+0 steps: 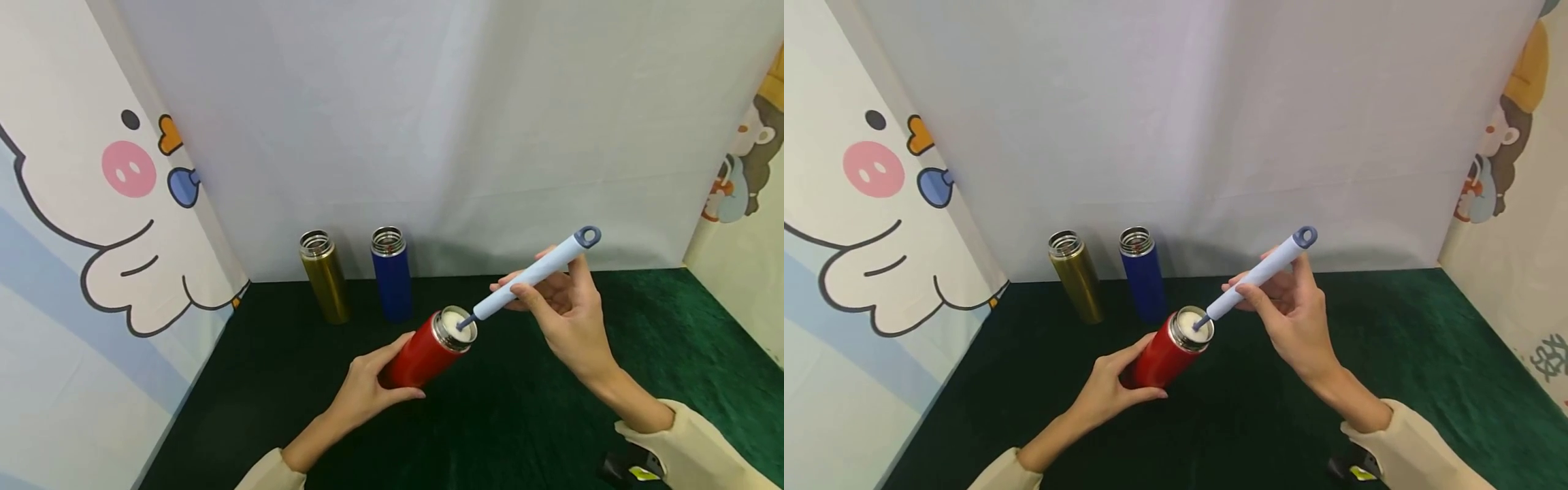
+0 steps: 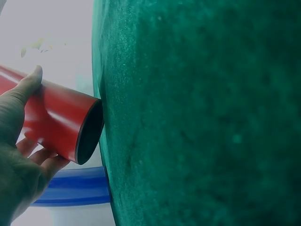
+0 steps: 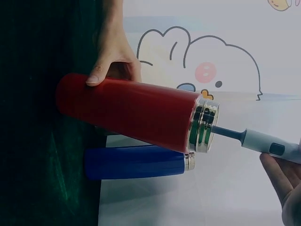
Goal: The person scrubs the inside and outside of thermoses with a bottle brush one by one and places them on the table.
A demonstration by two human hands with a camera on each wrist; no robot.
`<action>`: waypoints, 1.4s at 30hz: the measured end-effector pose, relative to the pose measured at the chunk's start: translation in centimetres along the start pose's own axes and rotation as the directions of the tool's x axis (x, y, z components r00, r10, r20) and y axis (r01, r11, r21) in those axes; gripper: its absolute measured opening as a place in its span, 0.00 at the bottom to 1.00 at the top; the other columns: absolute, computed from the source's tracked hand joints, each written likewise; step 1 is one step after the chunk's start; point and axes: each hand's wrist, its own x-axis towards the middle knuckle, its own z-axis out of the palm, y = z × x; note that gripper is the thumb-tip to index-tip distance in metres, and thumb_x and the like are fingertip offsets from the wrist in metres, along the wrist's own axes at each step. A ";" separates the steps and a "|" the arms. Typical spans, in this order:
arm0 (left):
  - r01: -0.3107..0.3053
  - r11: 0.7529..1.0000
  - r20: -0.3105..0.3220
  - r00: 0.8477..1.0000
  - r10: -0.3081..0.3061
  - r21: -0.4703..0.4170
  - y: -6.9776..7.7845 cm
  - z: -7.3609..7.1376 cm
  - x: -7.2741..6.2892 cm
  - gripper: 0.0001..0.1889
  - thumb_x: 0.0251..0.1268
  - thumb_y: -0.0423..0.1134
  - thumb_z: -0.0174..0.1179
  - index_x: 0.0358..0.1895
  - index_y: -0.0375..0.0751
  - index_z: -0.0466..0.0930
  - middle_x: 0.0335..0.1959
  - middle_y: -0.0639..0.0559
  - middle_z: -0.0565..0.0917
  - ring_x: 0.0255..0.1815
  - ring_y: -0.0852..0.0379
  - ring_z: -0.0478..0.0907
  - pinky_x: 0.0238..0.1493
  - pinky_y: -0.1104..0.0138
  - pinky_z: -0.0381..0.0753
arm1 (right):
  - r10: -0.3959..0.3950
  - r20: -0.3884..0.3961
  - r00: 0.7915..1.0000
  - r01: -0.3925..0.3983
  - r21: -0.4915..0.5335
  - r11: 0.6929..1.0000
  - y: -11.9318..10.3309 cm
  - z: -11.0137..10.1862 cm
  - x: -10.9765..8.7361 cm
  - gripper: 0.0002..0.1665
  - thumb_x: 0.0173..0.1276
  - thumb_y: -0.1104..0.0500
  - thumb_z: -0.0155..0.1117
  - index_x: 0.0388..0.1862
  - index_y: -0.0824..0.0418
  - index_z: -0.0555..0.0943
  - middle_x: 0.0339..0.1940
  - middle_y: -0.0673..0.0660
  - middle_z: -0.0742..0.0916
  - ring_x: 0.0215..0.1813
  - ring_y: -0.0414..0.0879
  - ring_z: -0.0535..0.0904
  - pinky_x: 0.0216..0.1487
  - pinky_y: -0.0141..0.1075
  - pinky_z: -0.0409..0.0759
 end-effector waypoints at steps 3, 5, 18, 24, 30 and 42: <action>0.006 1.000 0.003 1.000 -0.006 -0.004 0.0 -0.1 0.0 0.47 0.54 0.50 0.78 0.78 0.66 0.62 0.69 0.56 0.80 0.64 0.57 0.81 0.64 0.54 0.82 | 0.009 0.019 1.000 -0.009 0.000 1.000 0.1 0.1 0.1 0.24 0.69 0.83 0.54 0.60 0.68 0.67 0.45 0.59 0.92 0.47 0.49 0.91 0.44 0.39 0.89; 0.010 1.000 0.004 1.000 -0.010 -0.005 0.0 -0.1 0.0 0.47 0.54 0.51 0.78 0.78 0.66 0.62 0.69 0.56 0.80 0.64 0.57 0.81 0.65 0.54 0.82 | 0.012 0.029 1.000 -0.012 0.006 1.000 0.2 0.2 0.1 0.24 0.70 0.82 0.54 0.60 0.68 0.67 0.46 0.59 0.92 0.47 0.49 0.91 0.44 0.39 0.89; 0.011 1.000 0.003 1.000 -0.011 0.012 0.3 0.0 0.2 0.47 0.53 0.49 0.79 0.77 0.65 0.63 0.68 0.54 0.81 0.63 0.56 0.82 0.64 0.55 0.82 | 0.183 0.129 0.975 -0.126 -0.356 0.926 2.7 1.5 -2.5 0.21 0.65 0.75 0.68 0.55 0.69 0.74 0.45 0.61 0.92 0.43 0.41 0.89 0.47 0.30 0.87; 0.012 1.000 0.006 1.000 -0.012 0.014 0.4 0.1 0.1 0.47 0.53 0.49 0.79 0.77 0.63 0.64 0.67 0.53 0.81 0.62 0.56 0.83 0.63 0.55 0.83 | 0.177 0.150 0.973 -0.108 -0.381 0.918 3.6 2.5 -3.8 0.27 0.63 0.76 0.69 0.60 0.67 0.76 0.48 0.63 0.91 0.45 0.39 0.89 0.51 0.27 0.85; 0.014 0.999 0.006 1.000 -0.014 0.029 0.4 0.1 0.3 0.47 0.53 0.49 0.79 0.77 0.64 0.64 0.67 0.52 0.82 0.62 0.56 0.83 0.62 0.56 0.84 | 0.154 0.135 0.979 -0.112 -0.276 0.954 3.6 2.5 -4.0 0.31 0.66 0.81 0.61 0.67 0.71 0.69 0.54 0.69 0.88 0.55 0.37 0.87 0.58 0.28 0.83; 0.034 0.999 0.012 0.999 -0.034 0.022 0.3 0.1 0.3 0.46 0.53 0.51 0.78 0.77 0.59 0.65 0.67 0.52 0.82 0.62 0.56 0.83 0.61 0.55 0.84 | 0.138 0.095 0.986 -0.113 -0.234 0.966 3.6 2.3 -2.8 0.28 0.70 0.79 0.55 0.68 0.69 0.69 0.54 0.45 0.86 0.56 0.36 0.84 0.60 0.26 0.81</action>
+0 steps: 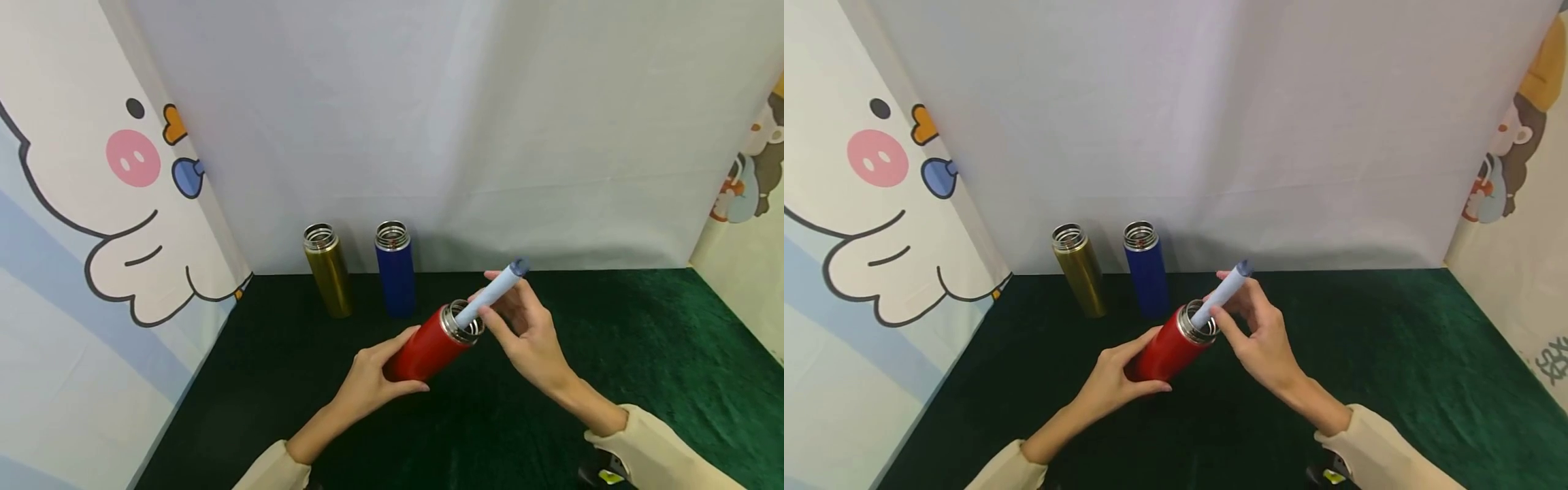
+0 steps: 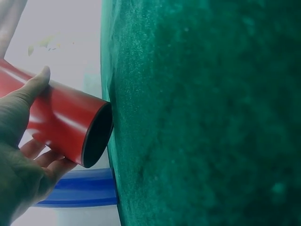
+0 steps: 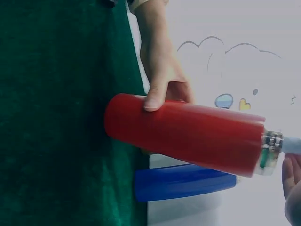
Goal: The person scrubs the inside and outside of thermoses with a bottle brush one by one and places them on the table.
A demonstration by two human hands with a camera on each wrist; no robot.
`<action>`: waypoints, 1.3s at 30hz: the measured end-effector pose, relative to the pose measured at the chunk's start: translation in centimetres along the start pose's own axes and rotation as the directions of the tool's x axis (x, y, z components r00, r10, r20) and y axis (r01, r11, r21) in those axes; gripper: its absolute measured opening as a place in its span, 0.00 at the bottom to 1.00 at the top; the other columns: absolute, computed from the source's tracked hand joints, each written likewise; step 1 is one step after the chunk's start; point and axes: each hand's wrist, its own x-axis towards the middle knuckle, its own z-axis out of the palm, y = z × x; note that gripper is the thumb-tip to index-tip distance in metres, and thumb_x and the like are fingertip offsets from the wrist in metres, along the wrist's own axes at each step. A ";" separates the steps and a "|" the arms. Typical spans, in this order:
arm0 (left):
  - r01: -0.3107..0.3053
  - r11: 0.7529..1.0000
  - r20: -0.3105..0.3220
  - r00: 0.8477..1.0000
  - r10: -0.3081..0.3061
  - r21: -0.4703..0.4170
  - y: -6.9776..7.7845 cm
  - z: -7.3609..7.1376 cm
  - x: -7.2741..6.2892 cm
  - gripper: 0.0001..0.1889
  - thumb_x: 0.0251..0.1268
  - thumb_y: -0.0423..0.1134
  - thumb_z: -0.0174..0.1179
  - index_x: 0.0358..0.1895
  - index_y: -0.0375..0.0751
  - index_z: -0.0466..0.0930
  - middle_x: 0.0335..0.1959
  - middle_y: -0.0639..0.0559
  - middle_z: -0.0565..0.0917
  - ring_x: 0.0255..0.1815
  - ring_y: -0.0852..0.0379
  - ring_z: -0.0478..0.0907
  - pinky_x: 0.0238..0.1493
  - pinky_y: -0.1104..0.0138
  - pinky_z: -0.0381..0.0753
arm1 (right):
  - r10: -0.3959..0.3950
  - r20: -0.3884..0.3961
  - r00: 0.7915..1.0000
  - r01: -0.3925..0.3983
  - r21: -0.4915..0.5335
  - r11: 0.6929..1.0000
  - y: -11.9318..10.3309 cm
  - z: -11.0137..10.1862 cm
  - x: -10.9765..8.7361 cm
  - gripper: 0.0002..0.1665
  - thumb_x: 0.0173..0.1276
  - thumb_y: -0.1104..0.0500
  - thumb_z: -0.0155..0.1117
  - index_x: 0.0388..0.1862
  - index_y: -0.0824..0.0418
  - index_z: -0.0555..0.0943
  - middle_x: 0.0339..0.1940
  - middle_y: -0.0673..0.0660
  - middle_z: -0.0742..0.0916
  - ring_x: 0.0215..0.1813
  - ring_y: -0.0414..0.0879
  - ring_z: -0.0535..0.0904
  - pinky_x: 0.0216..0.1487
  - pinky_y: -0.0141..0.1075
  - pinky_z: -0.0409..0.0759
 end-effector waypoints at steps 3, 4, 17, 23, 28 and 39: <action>-0.004 1.000 -0.005 1.000 0.004 -0.002 0.0 0.0 0.0 0.47 0.53 0.51 0.78 0.77 0.60 0.65 0.67 0.53 0.82 0.62 0.56 0.83 0.62 0.55 0.84 | -0.021 -0.043 0.999 0.024 0.071 0.997 -0.3 -0.4 0.6 0.25 0.76 0.78 0.47 0.68 0.64 0.68 0.52 0.47 0.82 0.54 0.39 0.82 0.61 0.27 0.80; -0.003 1.000 -0.005 1.000 0.003 -0.003 -0.1 0.0 0.0 0.47 0.53 0.51 0.78 0.78 0.62 0.64 0.67 0.53 0.82 0.62 0.56 0.83 0.62 0.55 0.84 | -0.024 -0.059 0.998 0.030 0.099 0.995 -0.5 -0.6 0.8 0.24 0.77 0.77 0.45 0.68 0.62 0.67 0.51 0.49 0.82 0.54 0.40 0.82 0.61 0.28 0.80; -0.049 0.999 0.022 0.999 0.049 0.008 -0.2 -0.4 -0.1 0.47 0.54 0.49 0.78 0.78 0.61 0.64 0.69 0.50 0.80 0.62 0.53 0.83 0.61 0.54 0.84 | -0.101 -0.133 0.986 0.131 0.238 0.962 -2.4 -3.0 2.5 0.20 0.79 0.76 0.43 0.67 0.68 0.65 0.46 0.55 0.88 0.46 0.46 0.90 0.52 0.36 0.88; -0.068 0.998 0.022 0.997 0.067 0.015 -0.2 -0.2 -0.1 0.46 0.55 0.50 0.78 0.78 0.59 0.64 0.68 0.50 0.81 0.61 0.53 0.84 0.60 0.55 0.85 | -0.104 -0.299 0.948 0.196 0.297 0.935 -2.4 -3.9 2.8 0.19 0.77 0.77 0.45 0.64 0.71 0.68 0.41 0.58 0.91 0.40 0.48 0.91 0.45 0.35 0.89; -0.057 0.998 0.024 0.998 0.057 0.002 -0.2 -0.2 -0.3 0.46 0.55 0.50 0.77 0.78 0.61 0.64 0.68 0.52 0.81 0.61 0.55 0.84 0.61 0.56 0.84 | -0.105 -0.425 0.899 0.265 0.337 0.904 -2.3 -3.9 2.9 0.17 0.76 0.77 0.47 0.62 0.74 0.70 0.39 0.61 0.91 0.37 0.50 0.91 0.42 0.36 0.90; -0.041 0.999 0.043 0.998 0.042 -0.011 -0.2 -0.2 -0.2 0.46 0.56 0.51 0.76 0.78 0.64 0.62 0.69 0.53 0.80 0.62 0.56 0.83 0.62 0.57 0.84 | -0.089 -0.489 0.868 0.286 0.346 0.893 -2.7 -4.5 3.2 0.16 0.76 0.76 0.49 0.61 0.75 0.71 0.38 0.64 0.91 0.35 0.51 0.91 0.41 0.38 0.90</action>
